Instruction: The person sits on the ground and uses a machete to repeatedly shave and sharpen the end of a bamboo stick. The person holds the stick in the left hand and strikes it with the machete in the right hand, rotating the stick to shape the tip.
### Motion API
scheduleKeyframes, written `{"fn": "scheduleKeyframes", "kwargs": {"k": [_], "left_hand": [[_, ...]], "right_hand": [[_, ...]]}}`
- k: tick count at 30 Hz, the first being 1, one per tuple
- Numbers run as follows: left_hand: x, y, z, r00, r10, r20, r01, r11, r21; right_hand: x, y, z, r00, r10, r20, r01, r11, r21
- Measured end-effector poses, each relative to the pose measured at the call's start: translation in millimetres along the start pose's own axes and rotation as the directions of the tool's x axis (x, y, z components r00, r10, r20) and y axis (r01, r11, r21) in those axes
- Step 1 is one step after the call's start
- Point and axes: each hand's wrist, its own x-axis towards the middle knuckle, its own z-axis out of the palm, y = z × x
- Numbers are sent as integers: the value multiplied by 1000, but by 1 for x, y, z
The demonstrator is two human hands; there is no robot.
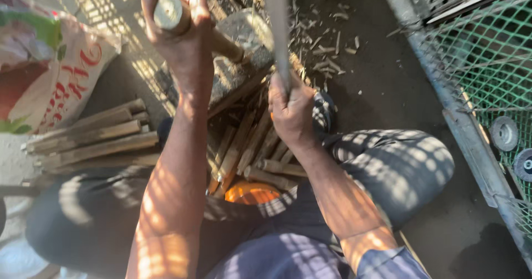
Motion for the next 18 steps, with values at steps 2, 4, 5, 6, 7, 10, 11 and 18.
{"fn": "scheduleKeyframes", "kwargs": {"k": [2,4,5,6,7,10,11,18], "left_hand": [[0,2,1,998,-59,7,59,996,-63],[1,5,1,996,-86,25,88,987,-133],[1,7,1,994,-103,28,106,983,-152],[1,9,1,993,-115,34,120,977,-174],[0,11,1,993,-109,51,116,980,-161],[-1,16,1,993,-107,56,112,989,-98],[-2,18,2,992,-111,64,116,990,-85],[-4,15,2,991,-97,91,103,992,-68]], "right_hand": [[-1,-3,5,996,84,14,-83,995,-50],[-2,-6,11,945,319,69,-293,923,-250],[-3,-6,14,962,255,103,-215,932,-291],[-3,-6,15,973,187,136,-134,935,-328],[-2,-6,15,981,113,159,-49,932,-359],[1,-4,6,885,421,200,-395,905,-156],[2,-3,2,936,318,153,-291,941,-174],[2,23,15,997,-65,50,75,965,-249]]}}
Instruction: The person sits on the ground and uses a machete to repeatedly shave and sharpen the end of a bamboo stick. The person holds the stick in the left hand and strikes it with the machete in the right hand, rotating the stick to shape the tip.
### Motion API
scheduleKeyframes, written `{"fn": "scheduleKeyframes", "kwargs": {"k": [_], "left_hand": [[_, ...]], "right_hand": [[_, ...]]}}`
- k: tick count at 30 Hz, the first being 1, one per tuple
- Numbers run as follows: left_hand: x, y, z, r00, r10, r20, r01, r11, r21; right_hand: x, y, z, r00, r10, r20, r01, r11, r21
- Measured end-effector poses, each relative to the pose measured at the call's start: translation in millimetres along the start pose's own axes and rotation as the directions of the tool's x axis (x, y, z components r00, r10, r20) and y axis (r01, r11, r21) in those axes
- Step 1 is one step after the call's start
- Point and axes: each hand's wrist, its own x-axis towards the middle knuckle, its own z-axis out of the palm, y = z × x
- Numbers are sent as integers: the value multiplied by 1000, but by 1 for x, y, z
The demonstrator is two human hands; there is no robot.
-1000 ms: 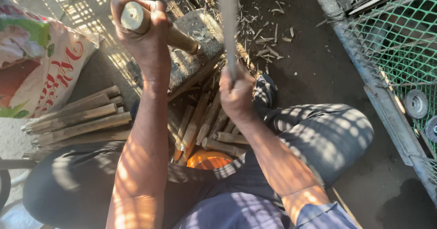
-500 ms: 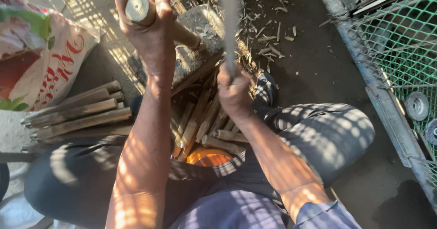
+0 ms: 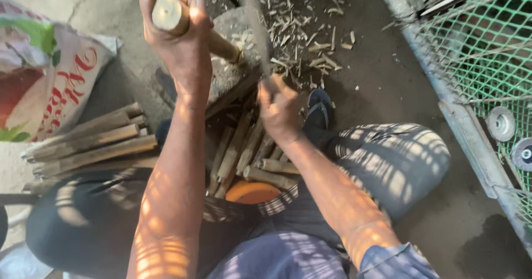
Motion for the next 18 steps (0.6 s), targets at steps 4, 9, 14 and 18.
{"fn": "scheduleKeyframes", "kwargs": {"k": [4,9,14,18], "left_hand": [[-4,-10,-5,999,41,16,-42,991,124],[-12,-23,-12,978,27,-206,-58,987,-147],[-11,-30,-15,930,-196,-310,125,964,-235],[-9,-31,-12,942,-182,-280,120,967,-226]], "right_hand": [[-6,13,28,989,-98,-109,76,979,-188],[-8,12,38,721,512,467,-693,521,498],[-2,-5,18,872,411,267,-485,799,355],[8,-19,-15,989,139,43,-145,964,225]]}}
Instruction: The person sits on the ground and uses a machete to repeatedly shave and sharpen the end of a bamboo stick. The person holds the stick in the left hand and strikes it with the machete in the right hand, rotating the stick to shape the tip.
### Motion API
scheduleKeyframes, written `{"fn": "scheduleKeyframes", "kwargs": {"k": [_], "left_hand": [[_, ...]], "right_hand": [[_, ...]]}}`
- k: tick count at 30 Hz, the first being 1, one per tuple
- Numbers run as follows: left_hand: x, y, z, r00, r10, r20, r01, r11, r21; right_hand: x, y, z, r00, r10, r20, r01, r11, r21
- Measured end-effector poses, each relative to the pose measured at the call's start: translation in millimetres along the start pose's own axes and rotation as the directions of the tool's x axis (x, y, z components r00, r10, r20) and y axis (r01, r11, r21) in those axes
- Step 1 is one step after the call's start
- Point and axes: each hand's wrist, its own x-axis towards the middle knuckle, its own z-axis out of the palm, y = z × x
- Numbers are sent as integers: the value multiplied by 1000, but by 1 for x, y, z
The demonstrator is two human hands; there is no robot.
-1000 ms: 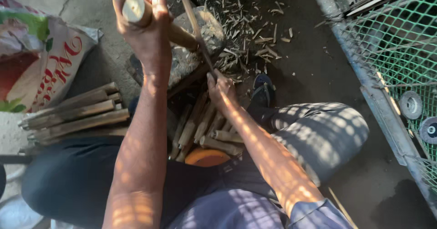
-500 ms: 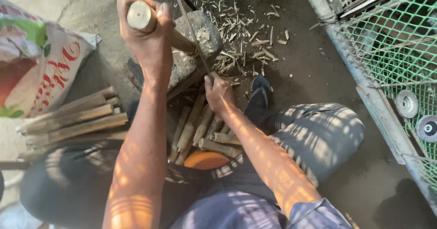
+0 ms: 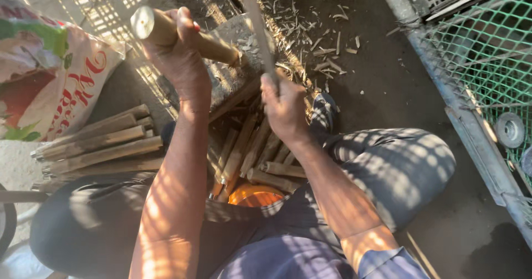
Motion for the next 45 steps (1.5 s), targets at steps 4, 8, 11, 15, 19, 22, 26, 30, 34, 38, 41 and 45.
{"fn": "scheduleKeyframes", "kwargs": {"k": [4,8,11,15,19,22,26,30,34,38,41,45], "left_hand": [[-1,-2,2,999,40,34,-41,999,33],[-2,-2,3,999,31,16,-33,993,114],[-4,-3,5,994,45,96,-64,978,197],[-8,-5,9,996,-1,94,-2,999,36],[-11,-7,14,994,48,95,-56,995,80],[-11,-6,14,993,-1,116,-11,995,102],[-11,-3,14,986,77,146,-110,966,234],[-13,-1,14,980,80,183,-95,993,74],[-15,0,15,973,67,220,-92,991,102],[-15,1,14,965,129,229,-174,967,184],[-14,2,14,964,155,214,-208,946,249],[-15,4,15,984,55,170,-94,967,236]], "right_hand": [[1,-7,-3,925,-351,-144,354,935,-6],[0,-2,12,987,148,59,-112,909,-401],[0,1,11,999,-21,27,30,921,-388],[0,3,-6,982,159,101,-144,979,-145],[-4,7,-6,996,-75,-49,78,996,51],[-6,13,5,964,256,77,-231,943,-240],[-4,25,8,996,38,80,-12,954,-301],[-3,33,0,972,213,104,-197,970,-141],[-7,38,4,994,-104,-33,103,994,-43],[-11,42,12,985,89,146,-31,933,-359],[-10,44,6,986,98,132,-71,978,-194],[-4,44,-4,986,149,74,-148,989,-11]]}}
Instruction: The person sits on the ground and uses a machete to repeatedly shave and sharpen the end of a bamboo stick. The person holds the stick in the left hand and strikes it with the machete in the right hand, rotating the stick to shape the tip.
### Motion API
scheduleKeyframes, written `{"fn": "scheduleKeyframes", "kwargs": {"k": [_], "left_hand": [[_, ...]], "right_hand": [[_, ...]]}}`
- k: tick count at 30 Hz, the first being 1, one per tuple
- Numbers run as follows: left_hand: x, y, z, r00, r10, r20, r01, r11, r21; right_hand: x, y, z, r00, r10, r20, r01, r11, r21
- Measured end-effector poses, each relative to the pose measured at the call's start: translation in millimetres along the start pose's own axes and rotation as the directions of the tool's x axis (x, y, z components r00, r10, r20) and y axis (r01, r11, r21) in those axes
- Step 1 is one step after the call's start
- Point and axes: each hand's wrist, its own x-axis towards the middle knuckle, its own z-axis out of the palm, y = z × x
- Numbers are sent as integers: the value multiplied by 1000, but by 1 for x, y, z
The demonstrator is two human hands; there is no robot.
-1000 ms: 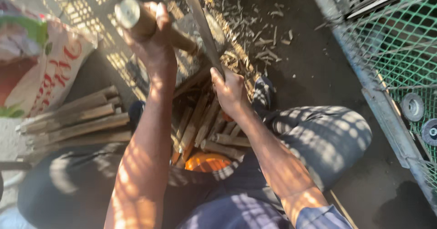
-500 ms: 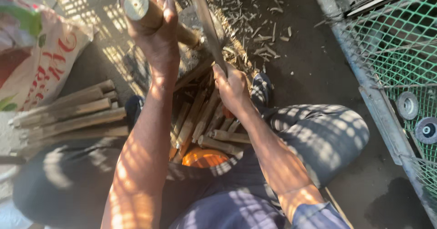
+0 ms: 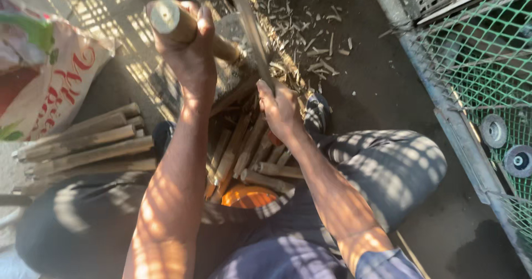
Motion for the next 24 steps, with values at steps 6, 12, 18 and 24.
{"fn": "scheduleKeyframes", "kwargs": {"k": [6,12,18,24], "left_hand": [[0,5,-1,999,15,33,-9,984,-176],[-2,10,-2,991,106,78,-117,980,162],[-5,11,3,994,77,80,-73,996,-55],[-1,11,5,989,79,126,-75,996,-39]], "right_hand": [[2,4,23,954,301,3,-301,952,48],[-6,9,16,986,-169,-13,160,956,-247],[-7,-7,0,996,-63,-69,60,997,-45],[-6,-4,33,995,-70,-73,73,996,45]]}}
